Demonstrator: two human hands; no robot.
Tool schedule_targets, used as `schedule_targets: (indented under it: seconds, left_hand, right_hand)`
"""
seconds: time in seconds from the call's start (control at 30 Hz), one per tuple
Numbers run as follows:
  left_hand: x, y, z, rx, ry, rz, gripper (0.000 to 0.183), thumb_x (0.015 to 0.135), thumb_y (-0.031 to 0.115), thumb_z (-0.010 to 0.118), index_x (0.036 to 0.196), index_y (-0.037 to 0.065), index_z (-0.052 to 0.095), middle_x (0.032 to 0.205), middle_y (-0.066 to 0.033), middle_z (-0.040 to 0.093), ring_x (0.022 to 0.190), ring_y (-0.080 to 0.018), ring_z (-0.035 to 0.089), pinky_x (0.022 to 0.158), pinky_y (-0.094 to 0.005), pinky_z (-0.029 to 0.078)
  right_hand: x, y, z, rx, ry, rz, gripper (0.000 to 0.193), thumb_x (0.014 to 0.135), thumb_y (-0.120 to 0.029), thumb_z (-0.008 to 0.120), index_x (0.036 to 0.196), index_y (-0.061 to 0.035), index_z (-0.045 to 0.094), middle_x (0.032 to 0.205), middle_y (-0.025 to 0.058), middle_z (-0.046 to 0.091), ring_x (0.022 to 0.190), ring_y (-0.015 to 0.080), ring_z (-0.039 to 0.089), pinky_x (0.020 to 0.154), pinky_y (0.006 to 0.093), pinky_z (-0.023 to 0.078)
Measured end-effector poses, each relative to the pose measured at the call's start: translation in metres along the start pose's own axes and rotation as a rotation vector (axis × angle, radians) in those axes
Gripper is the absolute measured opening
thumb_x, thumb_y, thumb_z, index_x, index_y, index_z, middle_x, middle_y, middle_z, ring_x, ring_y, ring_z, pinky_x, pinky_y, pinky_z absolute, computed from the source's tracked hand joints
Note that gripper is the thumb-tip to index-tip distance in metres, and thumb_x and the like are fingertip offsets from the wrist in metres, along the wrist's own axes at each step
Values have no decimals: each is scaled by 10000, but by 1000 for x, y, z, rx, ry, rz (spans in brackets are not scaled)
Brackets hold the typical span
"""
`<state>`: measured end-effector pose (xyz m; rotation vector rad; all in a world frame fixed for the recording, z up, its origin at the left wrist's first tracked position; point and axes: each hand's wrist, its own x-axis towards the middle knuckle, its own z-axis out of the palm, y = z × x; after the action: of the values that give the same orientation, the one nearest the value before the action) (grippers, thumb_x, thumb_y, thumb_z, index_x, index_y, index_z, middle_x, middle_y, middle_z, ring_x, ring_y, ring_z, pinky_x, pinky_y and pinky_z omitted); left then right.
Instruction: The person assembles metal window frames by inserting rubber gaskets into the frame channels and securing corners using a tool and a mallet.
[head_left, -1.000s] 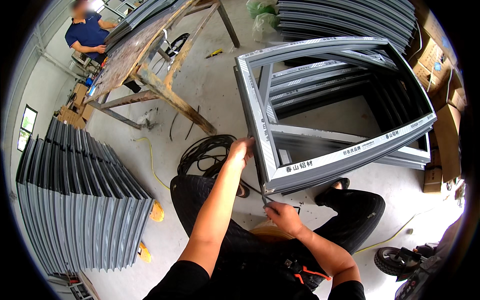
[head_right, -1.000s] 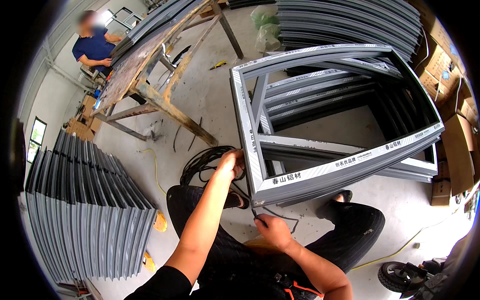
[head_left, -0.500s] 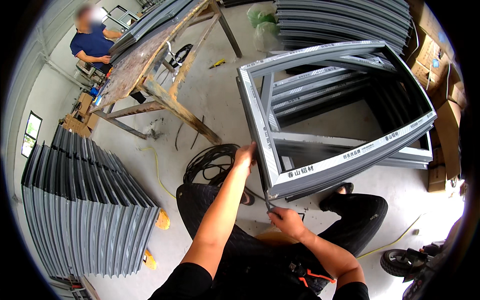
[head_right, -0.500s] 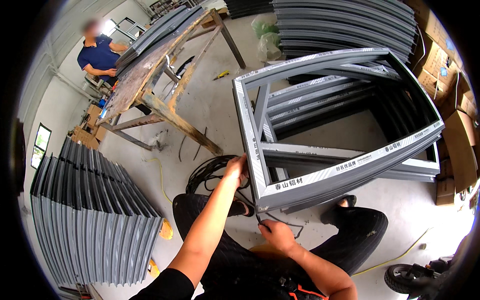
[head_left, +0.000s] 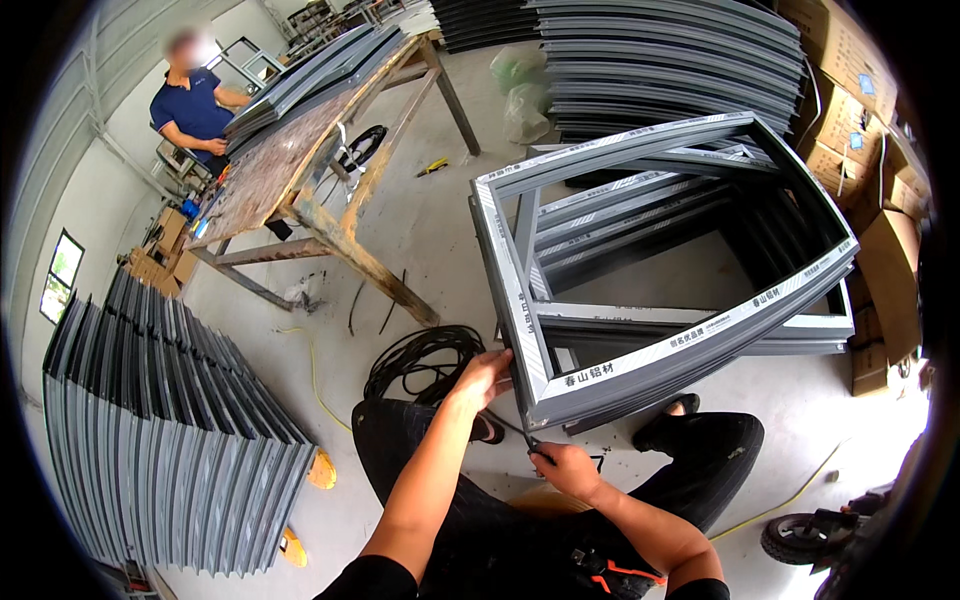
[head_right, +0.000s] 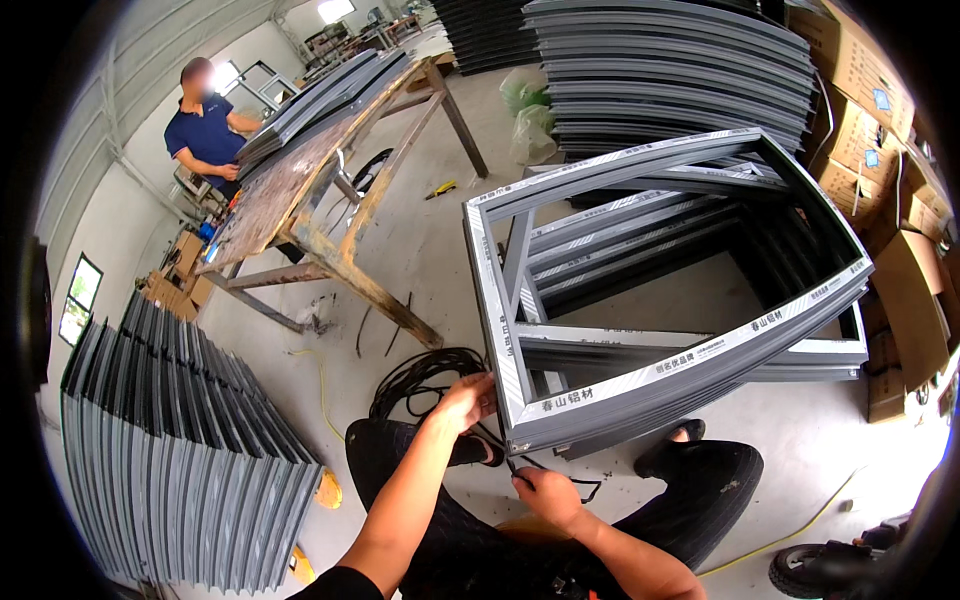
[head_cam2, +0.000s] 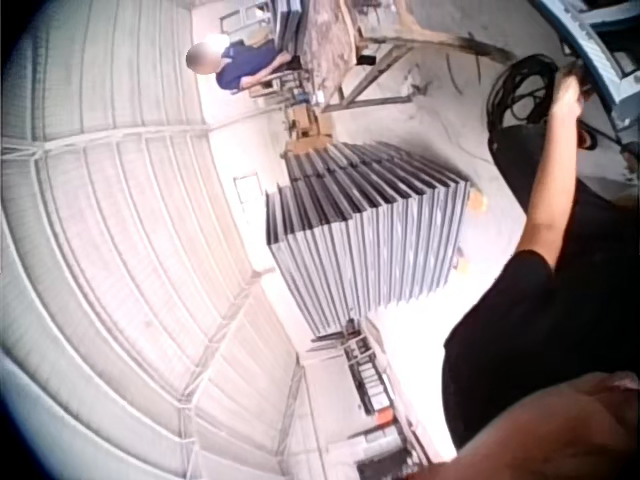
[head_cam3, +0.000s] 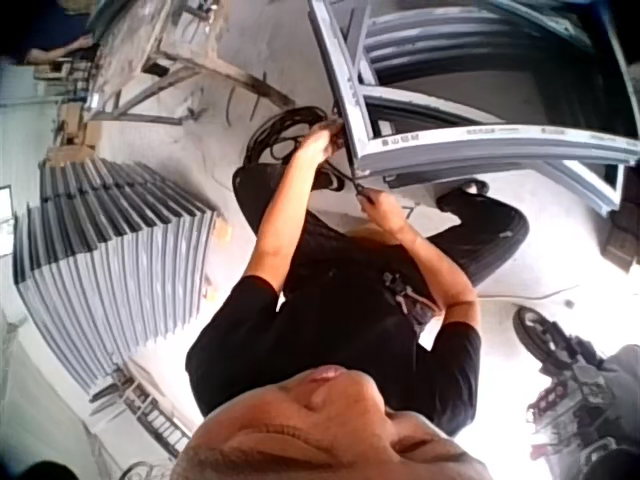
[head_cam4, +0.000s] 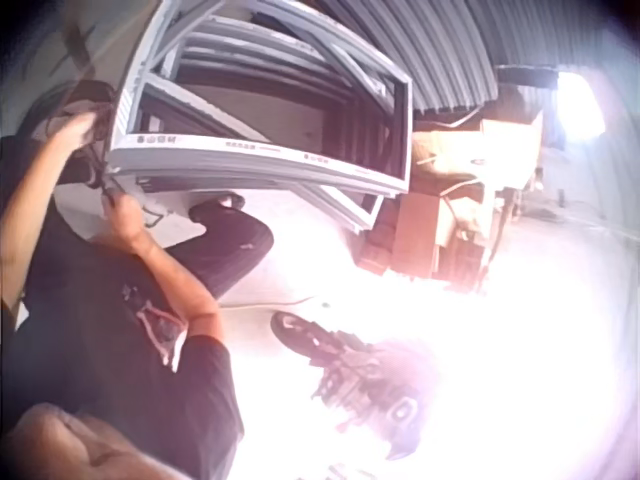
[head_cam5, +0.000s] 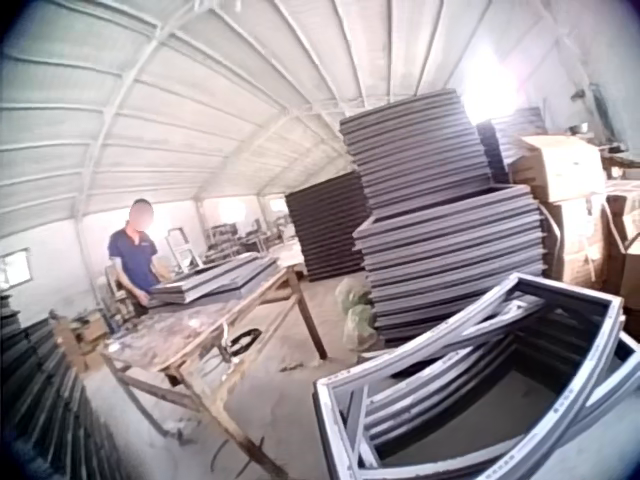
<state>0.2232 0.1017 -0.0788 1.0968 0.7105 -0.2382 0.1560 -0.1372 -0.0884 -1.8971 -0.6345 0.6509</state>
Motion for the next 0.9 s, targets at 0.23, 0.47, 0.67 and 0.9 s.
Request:
schedule_targets:
  seconds: [0.23, 0.47, 0.67, 0.9]
  left_hand:
    - [4, -14, 14, 181, 189, 105, 317, 970, 264, 567, 1083, -24, 641, 939, -93, 689, 763, -177, 644, 674, -330, 506]
    - [28, -45, -15, 427, 293, 233, 305, 966, 278, 570, 1023, -3, 673, 901, -90, 696, 787, -175, 648, 716, -361, 518]
    - [-29, -34, 10, 46, 79, 101, 271, 977, 184, 548, 1089, -53, 618, 990, -106, 680, 830, -205, 646, 732, -338, 528]
    - [-47, -40, 14, -72, 70, 18, 238, 960, 230, 599, 1046, 9, 617, 916, -69, 662, 808, -164, 637, 702, -341, 526]
  right_hand:
    - [-2, 10, 12, -15, 0, -28, 234, 899, -297, 579, 894, -74, 648, 759, 180, 645, 737, 404, 612, 648, 502, 475]
    - [-2, -5, 20, -3, 6, -59, 236, 892, -295, 598, 883, -65, 646, 745, 163, 652, 723, 389, 622, 651, 479, 488]
    - [-7, -9, 7, -51, 44, -52, 232, 895, -285, 599, 875, -57, 641, 751, 159, 651, 728, 386, 621, 640, 480, 480]
    - [-8, -9, 6, -10, 21, -52, 227, 899, -272, 592, 885, -51, 641, 767, 160, 650, 745, 381, 622, 650, 471, 482]
